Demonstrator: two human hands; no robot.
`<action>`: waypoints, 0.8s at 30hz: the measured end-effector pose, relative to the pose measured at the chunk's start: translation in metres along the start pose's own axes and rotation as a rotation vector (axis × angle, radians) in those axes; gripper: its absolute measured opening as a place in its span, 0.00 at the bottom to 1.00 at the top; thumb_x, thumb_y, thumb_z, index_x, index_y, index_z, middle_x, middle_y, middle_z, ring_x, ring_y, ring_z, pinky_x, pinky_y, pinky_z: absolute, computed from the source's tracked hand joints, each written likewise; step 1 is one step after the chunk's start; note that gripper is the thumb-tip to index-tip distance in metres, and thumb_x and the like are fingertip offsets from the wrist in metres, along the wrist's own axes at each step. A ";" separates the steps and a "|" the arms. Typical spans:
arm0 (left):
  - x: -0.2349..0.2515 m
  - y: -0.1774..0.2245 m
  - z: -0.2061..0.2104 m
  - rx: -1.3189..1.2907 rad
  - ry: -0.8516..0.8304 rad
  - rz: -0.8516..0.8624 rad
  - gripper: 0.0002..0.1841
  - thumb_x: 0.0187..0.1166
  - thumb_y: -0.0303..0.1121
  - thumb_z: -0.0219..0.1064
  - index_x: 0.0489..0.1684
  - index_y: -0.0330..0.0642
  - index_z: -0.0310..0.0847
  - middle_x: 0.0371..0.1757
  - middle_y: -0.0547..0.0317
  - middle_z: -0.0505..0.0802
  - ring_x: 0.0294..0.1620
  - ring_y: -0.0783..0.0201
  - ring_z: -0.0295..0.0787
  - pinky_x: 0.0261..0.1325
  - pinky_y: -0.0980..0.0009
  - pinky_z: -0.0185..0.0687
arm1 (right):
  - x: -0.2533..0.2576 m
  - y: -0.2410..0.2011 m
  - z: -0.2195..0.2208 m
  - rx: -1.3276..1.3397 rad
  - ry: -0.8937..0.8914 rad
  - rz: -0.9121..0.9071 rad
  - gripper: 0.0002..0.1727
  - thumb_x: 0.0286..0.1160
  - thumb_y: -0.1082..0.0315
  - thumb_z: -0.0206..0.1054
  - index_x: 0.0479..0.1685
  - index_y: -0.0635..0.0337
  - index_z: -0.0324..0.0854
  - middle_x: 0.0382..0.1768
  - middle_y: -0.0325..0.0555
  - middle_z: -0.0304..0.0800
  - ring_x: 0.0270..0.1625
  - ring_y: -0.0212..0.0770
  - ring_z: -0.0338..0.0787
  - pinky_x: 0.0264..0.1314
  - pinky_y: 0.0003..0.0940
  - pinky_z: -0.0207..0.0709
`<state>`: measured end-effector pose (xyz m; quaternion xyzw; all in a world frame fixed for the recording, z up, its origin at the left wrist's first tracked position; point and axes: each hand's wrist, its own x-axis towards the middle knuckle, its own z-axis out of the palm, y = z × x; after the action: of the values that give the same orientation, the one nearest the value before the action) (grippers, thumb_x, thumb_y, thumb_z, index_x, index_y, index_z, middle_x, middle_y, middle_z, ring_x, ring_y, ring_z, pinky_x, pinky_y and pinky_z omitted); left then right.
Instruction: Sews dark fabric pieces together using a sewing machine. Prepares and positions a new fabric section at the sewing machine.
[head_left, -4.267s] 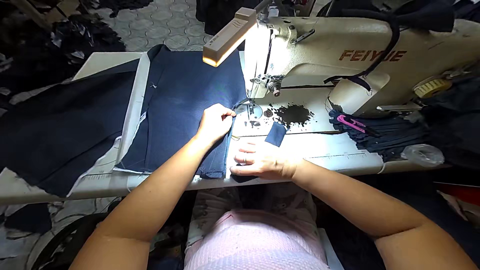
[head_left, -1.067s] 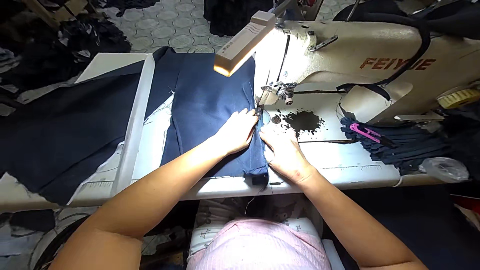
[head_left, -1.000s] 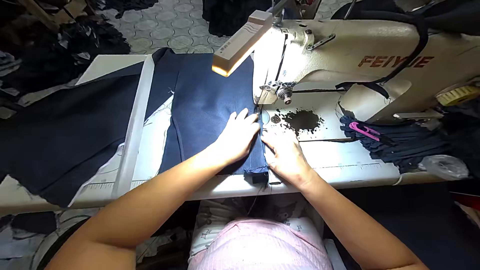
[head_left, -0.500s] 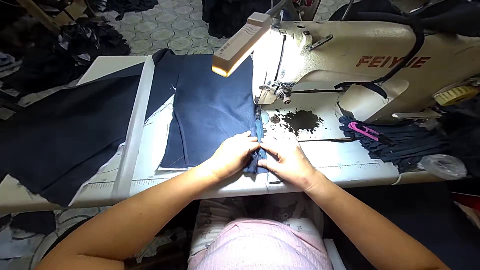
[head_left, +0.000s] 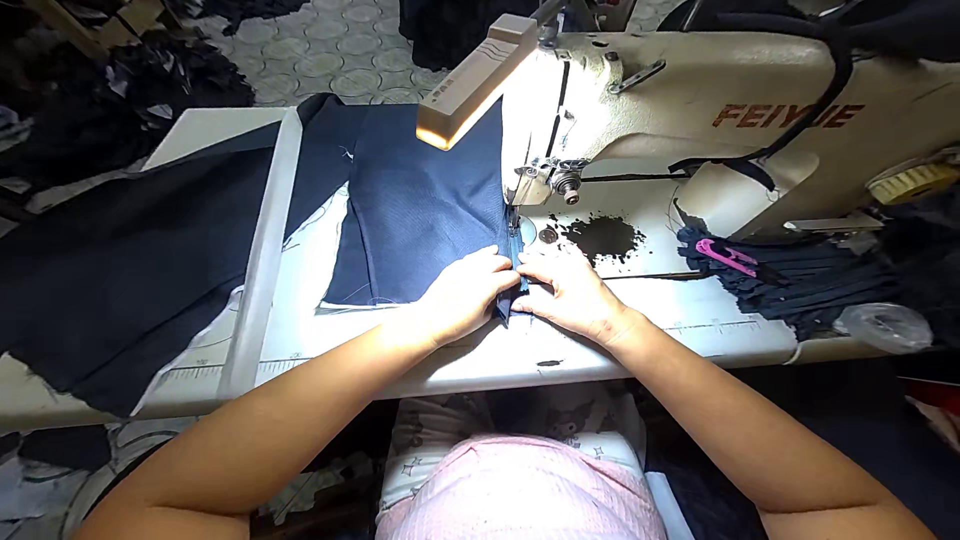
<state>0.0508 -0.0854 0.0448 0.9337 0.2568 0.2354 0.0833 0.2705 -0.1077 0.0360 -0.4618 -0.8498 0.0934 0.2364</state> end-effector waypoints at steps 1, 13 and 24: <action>-0.003 0.002 0.000 -0.006 0.000 0.004 0.19 0.65 0.16 0.67 0.54 0.37 0.92 0.61 0.38 0.93 0.70 0.36 0.87 0.75 0.43 0.78 | 0.000 0.001 0.001 0.000 0.006 -0.009 0.30 0.68 0.43 0.72 0.57 0.59 0.93 0.67 0.53 0.91 0.77 0.55 0.83 0.84 0.68 0.58; 0.016 -0.038 -0.004 -0.131 -0.015 -0.048 0.23 0.61 0.13 0.61 0.51 0.40 0.96 0.66 0.37 0.91 0.74 0.35 0.85 0.77 0.42 0.75 | 0.014 0.000 -0.003 -0.013 -0.021 0.045 0.28 0.72 0.46 0.73 0.59 0.62 0.92 0.67 0.56 0.91 0.79 0.61 0.81 0.83 0.73 0.55; 0.043 -0.074 -0.006 -0.247 0.035 -0.089 0.21 0.63 0.11 0.57 0.46 0.34 0.96 0.64 0.34 0.92 0.75 0.37 0.84 0.83 0.45 0.70 | 0.016 0.000 0.003 -0.027 -0.012 0.118 0.30 0.80 0.44 0.64 0.65 0.62 0.89 0.73 0.52 0.87 0.83 0.58 0.77 0.87 0.71 0.51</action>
<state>0.0479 0.0005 0.0468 0.8996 0.2686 0.2777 0.2036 0.2614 -0.0948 0.0382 -0.5136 -0.8237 0.0987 0.2192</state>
